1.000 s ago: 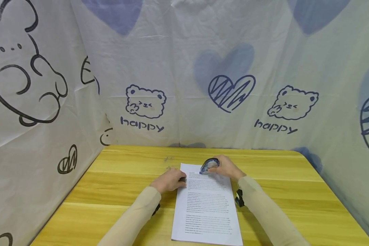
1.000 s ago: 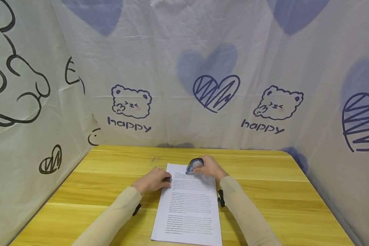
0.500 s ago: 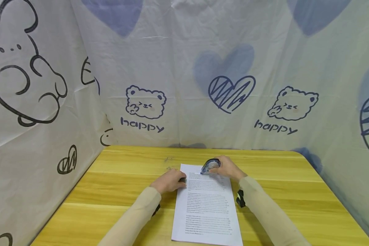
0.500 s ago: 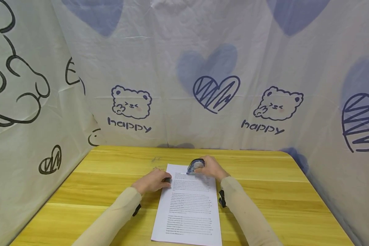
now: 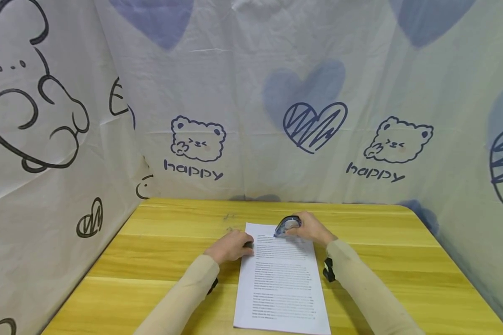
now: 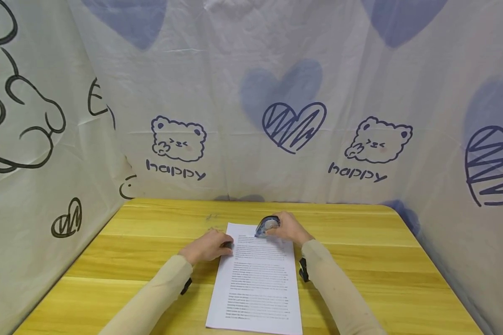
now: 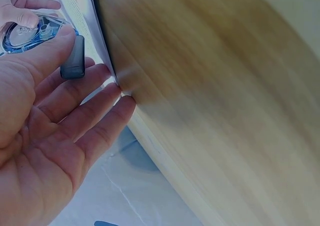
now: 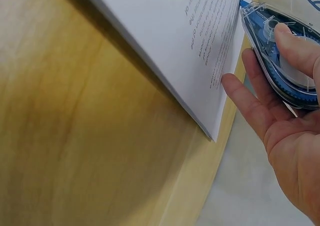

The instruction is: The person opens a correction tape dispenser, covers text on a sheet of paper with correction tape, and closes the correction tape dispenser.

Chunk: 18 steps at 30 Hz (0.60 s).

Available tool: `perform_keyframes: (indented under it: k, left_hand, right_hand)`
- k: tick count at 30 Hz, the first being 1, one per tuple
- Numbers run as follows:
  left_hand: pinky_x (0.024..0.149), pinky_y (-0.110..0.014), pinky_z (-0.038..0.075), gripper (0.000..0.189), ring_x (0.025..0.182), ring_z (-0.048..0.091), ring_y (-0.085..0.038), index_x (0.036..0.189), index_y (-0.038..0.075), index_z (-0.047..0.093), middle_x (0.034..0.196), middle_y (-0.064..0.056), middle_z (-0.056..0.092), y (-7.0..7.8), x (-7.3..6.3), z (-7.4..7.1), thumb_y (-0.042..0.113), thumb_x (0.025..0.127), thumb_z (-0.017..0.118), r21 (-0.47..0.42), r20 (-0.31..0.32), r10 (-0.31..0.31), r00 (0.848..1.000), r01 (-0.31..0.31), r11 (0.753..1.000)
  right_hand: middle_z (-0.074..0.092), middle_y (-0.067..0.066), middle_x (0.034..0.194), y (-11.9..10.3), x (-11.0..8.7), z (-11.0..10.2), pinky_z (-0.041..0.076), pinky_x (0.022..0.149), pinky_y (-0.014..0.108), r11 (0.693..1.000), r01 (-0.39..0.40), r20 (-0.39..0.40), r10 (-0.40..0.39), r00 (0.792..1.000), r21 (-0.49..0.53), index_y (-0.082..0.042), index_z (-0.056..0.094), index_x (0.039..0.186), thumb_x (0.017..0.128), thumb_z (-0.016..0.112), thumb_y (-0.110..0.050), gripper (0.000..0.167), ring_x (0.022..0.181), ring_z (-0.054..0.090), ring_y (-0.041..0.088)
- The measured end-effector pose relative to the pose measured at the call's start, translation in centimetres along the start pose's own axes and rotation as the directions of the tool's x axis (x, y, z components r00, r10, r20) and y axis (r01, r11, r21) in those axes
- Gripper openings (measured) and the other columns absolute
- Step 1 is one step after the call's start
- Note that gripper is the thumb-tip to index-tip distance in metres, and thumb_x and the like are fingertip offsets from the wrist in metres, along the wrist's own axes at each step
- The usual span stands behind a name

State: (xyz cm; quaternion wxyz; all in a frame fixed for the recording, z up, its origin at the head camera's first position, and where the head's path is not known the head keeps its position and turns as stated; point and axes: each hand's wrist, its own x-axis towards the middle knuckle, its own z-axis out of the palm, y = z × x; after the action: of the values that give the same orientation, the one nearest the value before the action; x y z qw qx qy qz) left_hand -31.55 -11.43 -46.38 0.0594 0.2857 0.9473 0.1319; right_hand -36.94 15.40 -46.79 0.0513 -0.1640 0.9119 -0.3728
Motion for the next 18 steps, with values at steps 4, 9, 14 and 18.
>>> perform_keyframes:
  k: [4, 9, 14, 18]
  left_hand:
    - [0.053, -0.021, 0.036, 0.013, 0.054, 0.044, -0.007, 0.087, 0.014, 0.065, 0.065, 0.005, 0.054, -0.07, 0.02, 0.04, 0.025, 0.095, 0.067, -0.009, -0.003, 0.001, 1.0, -0.001, 1.0]
    - [0.052, -0.021, 0.035, 0.015, 0.053, 0.044, -0.007, 0.086, 0.015, 0.064, 0.064, 0.004, 0.053, -0.09, 0.06, -0.03, 0.026, 0.095, 0.066, -0.005, -0.004, -0.004, 1.0, 0.004, 1.0]
    - [0.053, -0.022, 0.036, 0.015, 0.054, 0.044, -0.007, 0.085, 0.015, 0.063, 0.064, 0.005, 0.053, -0.03, -0.02, -0.01, 0.026, 0.095, 0.066, -0.006, -0.002, -0.009, 1.0, 0.009, 1.0]
    - [0.053, -0.022, 0.036, 0.015, 0.055, 0.045, -0.007, 0.085, 0.015, 0.064, 0.065, 0.005, 0.054, -0.01, -0.05, 0.07, 0.026, 0.095, 0.066, -0.004, -0.002, -0.015, 1.0, 0.015, 1.0]
  right_hand:
    - [0.072, 0.001, 0.098, -0.03, -0.06, -0.11, 0.052, 0.09, 0.045, 1.0, 0.009, 0.004, -0.009, 1.0, -0.009, -0.011, 0.072, 0.105, 0.085, 0.078, -0.019, 0.022, 0.094, 0.066, 0.017]
    - [0.072, 0.001, 0.099, -0.04, -0.14, -0.33, 0.052, 0.089, 0.044, 1.0, 0.014, 0.006, -0.014, 1.0, -0.014, -0.011, 0.071, 0.105, 0.085, 0.078, -0.019, 0.023, 0.094, 0.066, 0.017]
    - [0.072, 0.002, 0.099, 0.01, -0.26, -0.39, 0.052, 0.088, 0.044, 1.0, 0.014, 0.011, -0.013, 1.0, -0.008, -0.011, 0.071, 0.106, 0.085, 0.078, -0.019, 0.024, 0.093, 0.066, 0.017]
    - [0.072, 0.002, 0.099, 0.11, -0.33, -0.42, 0.053, 0.088, 0.043, 1.0, 0.016, 0.013, -0.016, 1.0, -0.002, -0.01, 0.071, 0.106, 0.085, 0.078, -0.019, 0.023, 0.093, 0.066, 0.017]
